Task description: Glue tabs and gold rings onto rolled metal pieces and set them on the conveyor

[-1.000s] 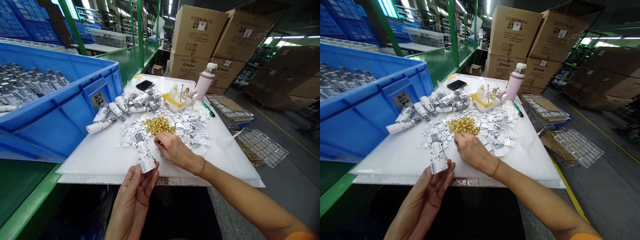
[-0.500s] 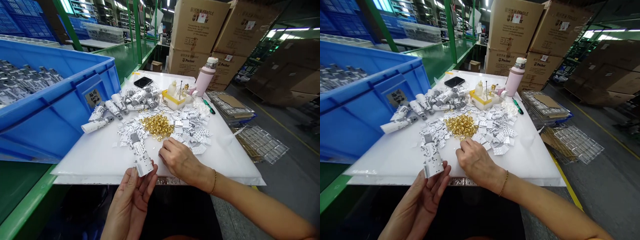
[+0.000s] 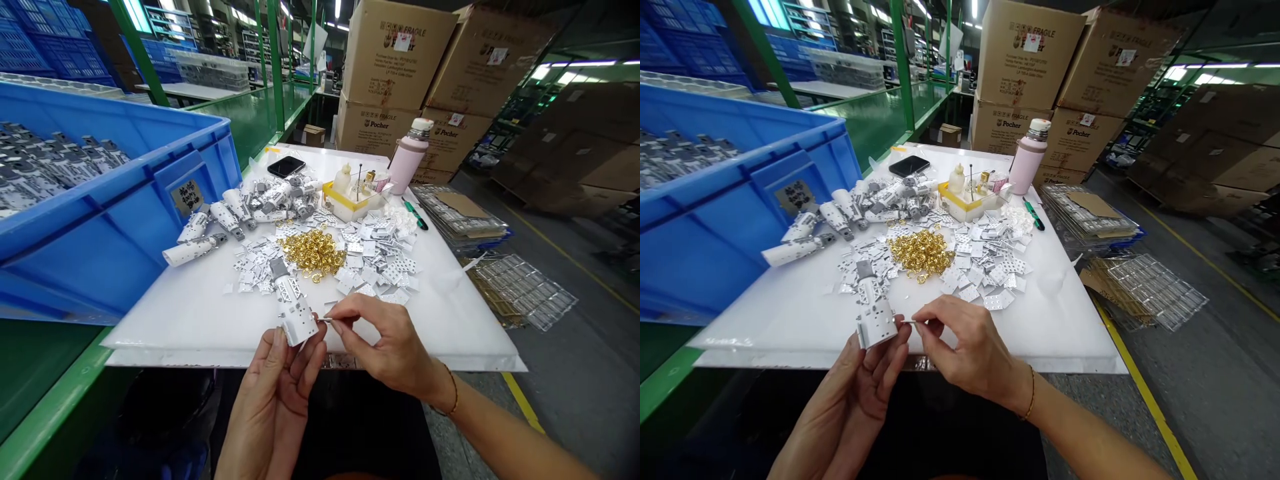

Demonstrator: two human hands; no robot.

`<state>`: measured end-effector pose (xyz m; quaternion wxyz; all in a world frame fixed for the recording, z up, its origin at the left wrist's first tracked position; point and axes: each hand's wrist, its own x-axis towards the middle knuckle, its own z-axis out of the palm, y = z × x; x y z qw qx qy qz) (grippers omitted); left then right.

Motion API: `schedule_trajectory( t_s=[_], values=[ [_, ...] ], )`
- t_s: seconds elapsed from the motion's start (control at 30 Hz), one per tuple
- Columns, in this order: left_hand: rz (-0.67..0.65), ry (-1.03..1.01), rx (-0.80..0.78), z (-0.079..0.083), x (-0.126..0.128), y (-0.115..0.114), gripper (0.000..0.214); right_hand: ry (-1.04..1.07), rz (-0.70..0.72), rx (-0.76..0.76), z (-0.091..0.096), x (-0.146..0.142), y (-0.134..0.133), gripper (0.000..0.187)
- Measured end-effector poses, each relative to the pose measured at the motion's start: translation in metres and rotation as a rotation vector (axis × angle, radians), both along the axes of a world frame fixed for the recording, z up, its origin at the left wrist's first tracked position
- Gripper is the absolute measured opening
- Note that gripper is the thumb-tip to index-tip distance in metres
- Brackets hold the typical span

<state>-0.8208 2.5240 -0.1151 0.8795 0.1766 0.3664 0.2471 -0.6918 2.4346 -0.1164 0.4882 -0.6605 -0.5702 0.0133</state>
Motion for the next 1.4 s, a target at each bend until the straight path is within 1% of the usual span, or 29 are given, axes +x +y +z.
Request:
schedule_trajectory(
  t_s=[0.1, 0.17, 0.23, 0.33, 0.4, 0.53, 0.6, 0.67, 0.73, 0.83, 0.9, 0.97, 1.17, 1.4],
  values=[
    [0.022, -0.002, -0.062, -0.002, 0.001, -0.002, 0.018, -0.02, 0.028, 0.037, -0.009, -0.003, -0.004, 0.018],
    [0.024, -0.005, -0.056, -0.003, 0.002, -0.004, 0.018, 0.0, 0.021, 0.048, -0.013, -0.004, -0.006, 0.019],
    [0.014, -0.012, -0.026, -0.002, 0.003, -0.006, 0.019, 0.064, -0.007, 0.041, -0.014, -0.005, -0.006, 0.016],
    [-0.003, -0.009, 0.032, 0.0, 0.005, -0.009, 0.022, 0.222, -0.075, -0.001, -0.014, -0.005, -0.006, 0.005],
    [-0.015, -0.006, 0.048, 0.001, 0.005, -0.011, 0.023, 0.292, -0.106, -0.047, -0.013, -0.004, -0.006, 0.006],
    [-0.053, 0.0, 0.042, -0.001, 0.006, -0.013, 0.02, 0.334, -0.133, -0.123, -0.012, -0.002, -0.011, 0.008],
    [-0.057, -0.002, 0.052, -0.002, 0.006, -0.013, 0.015, 0.415, -0.136, -0.099, -0.01, -0.002, -0.015, 0.007],
    [-0.054, -0.009, 0.061, -0.003, 0.008, -0.014, 0.011, 0.454, -0.151, -0.032, -0.007, -0.004, -0.018, 0.005],
    [-0.059, -0.015, 0.074, -0.003, 0.01, -0.016, 0.007, 0.378, -0.19, 0.054, -0.002, -0.006, -0.019, 0.005],
    [-0.057, -0.038, 0.097, -0.001, 0.012, -0.019, 0.005, 0.133, -0.225, 0.173, 0.002, -0.008, -0.017, 0.015],
    [-0.059, -0.065, 0.106, -0.001, 0.013, -0.021, 0.005, -0.016, -0.231, 0.23, 0.003, -0.009, -0.014, 0.018],
    [-0.07, -0.09, 0.108, 0.0, 0.014, -0.022, 0.005, -0.113, -0.243, 0.268, 0.001, -0.009, -0.012, 0.02],
    [-0.093, -0.08, 0.1, 0.0, 0.014, -0.022, 0.006, -0.265, -0.271, 0.268, -0.007, -0.006, -0.011, 0.024],
    [-0.115, -0.103, 0.09, 0.001, 0.015, -0.023, 0.006, -0.447, -0.268, 0.248, -0.01, 0.0, -0.016, 0.03]
  ],
)
